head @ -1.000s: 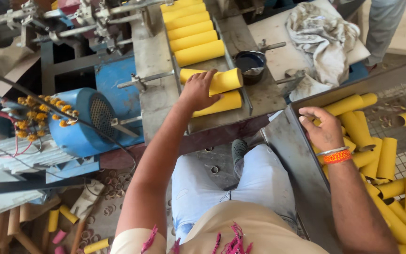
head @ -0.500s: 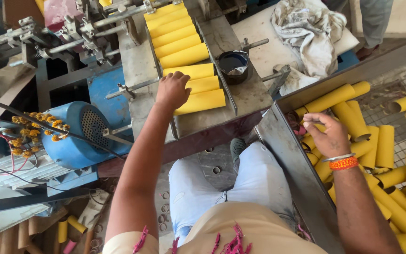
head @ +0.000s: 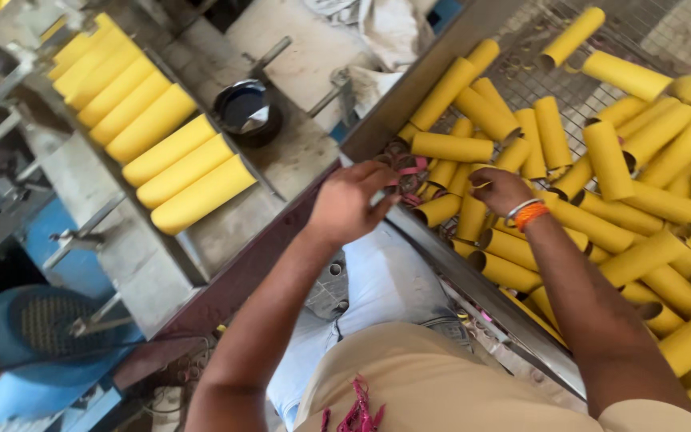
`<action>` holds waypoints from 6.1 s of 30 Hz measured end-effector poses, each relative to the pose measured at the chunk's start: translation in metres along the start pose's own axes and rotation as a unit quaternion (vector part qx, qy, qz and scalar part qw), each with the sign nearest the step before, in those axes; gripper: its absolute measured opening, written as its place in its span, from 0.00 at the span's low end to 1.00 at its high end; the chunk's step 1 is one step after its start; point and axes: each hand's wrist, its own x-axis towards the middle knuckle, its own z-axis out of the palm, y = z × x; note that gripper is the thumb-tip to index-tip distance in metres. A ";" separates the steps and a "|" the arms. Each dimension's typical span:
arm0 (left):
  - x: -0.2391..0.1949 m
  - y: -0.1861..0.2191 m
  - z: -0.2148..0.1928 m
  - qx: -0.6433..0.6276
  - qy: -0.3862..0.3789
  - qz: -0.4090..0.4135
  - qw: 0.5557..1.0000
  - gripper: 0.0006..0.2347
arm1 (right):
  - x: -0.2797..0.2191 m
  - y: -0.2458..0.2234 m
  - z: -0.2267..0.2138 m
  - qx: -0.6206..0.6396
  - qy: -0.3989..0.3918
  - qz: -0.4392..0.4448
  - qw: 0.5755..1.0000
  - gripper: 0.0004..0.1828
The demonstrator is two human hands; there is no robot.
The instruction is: The person repeatedly picks yellow cylindrical objects from a wire mesh tray and places them onto a conveyor belt. The person handles the cylinders one at a time or in small groups, moving them from the tray to the belt throughout the clip.
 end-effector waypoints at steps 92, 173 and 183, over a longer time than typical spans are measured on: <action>-0.214 -0.061 -0.113 0.296 0.211 -0.213 0.907 0.28 | 0.052 -0.399 0.123 0.360 0.046 -0.286 0.887 0.27; 0.128 -0.036 0.236 0.177 -0.705 -0.054 0.685 0.18 | 0.139 0.155 0.037 0.087 0.014 0.164 0.983 0.37; 0.227 -0.196 0.361 0.310 -0.531 0.000 0.788 0.14 | 0.123 0.178 0.077 0.125 0.159 0.073 0.977 0.20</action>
